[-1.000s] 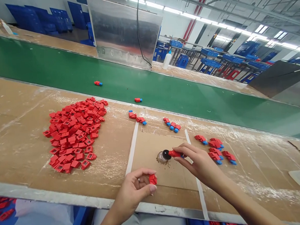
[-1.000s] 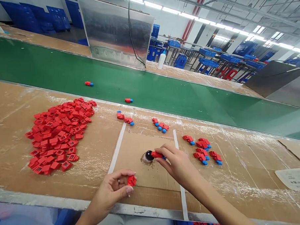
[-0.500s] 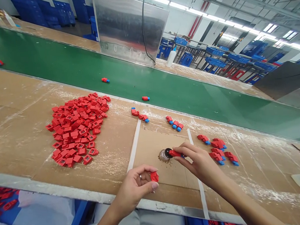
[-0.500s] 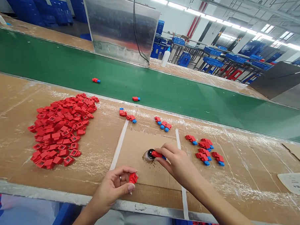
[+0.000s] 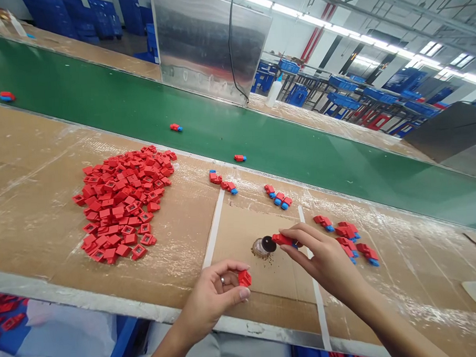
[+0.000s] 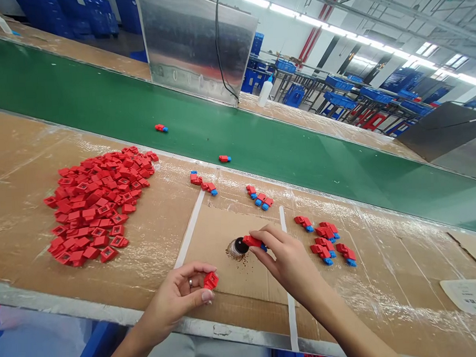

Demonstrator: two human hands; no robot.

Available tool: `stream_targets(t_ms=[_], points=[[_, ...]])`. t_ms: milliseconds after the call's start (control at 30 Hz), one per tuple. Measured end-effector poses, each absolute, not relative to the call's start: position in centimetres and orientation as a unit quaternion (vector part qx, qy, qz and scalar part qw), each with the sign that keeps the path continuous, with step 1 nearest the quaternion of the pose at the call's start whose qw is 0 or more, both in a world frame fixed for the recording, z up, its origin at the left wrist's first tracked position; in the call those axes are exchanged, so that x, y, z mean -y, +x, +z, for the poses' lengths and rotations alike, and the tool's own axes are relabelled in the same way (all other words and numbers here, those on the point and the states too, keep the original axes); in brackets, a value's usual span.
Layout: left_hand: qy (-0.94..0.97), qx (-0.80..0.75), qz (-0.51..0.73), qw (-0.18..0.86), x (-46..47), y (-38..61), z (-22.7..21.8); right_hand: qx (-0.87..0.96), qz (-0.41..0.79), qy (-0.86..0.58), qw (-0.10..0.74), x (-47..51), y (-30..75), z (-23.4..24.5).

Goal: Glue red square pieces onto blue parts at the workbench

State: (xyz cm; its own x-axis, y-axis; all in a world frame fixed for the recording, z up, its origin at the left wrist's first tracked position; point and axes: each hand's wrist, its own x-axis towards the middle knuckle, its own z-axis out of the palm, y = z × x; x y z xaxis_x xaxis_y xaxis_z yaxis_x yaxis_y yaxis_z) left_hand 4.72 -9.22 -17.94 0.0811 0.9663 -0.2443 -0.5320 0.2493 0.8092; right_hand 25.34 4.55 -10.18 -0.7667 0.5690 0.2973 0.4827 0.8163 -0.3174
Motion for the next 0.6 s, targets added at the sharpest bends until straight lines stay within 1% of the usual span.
stream_targets(t_ms=[100, 200, 300, 433, 533, 600], points=[[0.267, -0.396, 0.552, 0.683, 9.2, 4.7, -17.8, 0.929, 0.112, -0.287, 0.204, -4.5, 25.3, -10.1], [0.263, -0.4, 0.556, 0.679, 9.3, 4.6, -17.5, 0.917, 0.111, -0.303, 0.235, -4.3, 25.2, -10.2], [0.258, -0.405, 0.561, 0.674, 9.4, 4.6, -17.2, 0.917, 0.12, -0.3, 0.235, -4.1, 25.2, -10.5], [0.253, -0.405, 0.567, 0.672, 9.3, 4.6, -17.3, 0.903, 0.095, -0.316, 0.276, -3.7, 25.2, -10.7], [0.259, -0.407, 0.568, 0.667, 9.3, 4.7, -17.5, 0.909, 0.099, -0.307, 0.265, -3.5, 25.1, -10.9], [0.261, -0.408, 0.567, 0.667, 9.3, 4.7, -17.5, 0.9, 0.093, -0.318, 0.282, -3.5, 25.1, -11.1]])
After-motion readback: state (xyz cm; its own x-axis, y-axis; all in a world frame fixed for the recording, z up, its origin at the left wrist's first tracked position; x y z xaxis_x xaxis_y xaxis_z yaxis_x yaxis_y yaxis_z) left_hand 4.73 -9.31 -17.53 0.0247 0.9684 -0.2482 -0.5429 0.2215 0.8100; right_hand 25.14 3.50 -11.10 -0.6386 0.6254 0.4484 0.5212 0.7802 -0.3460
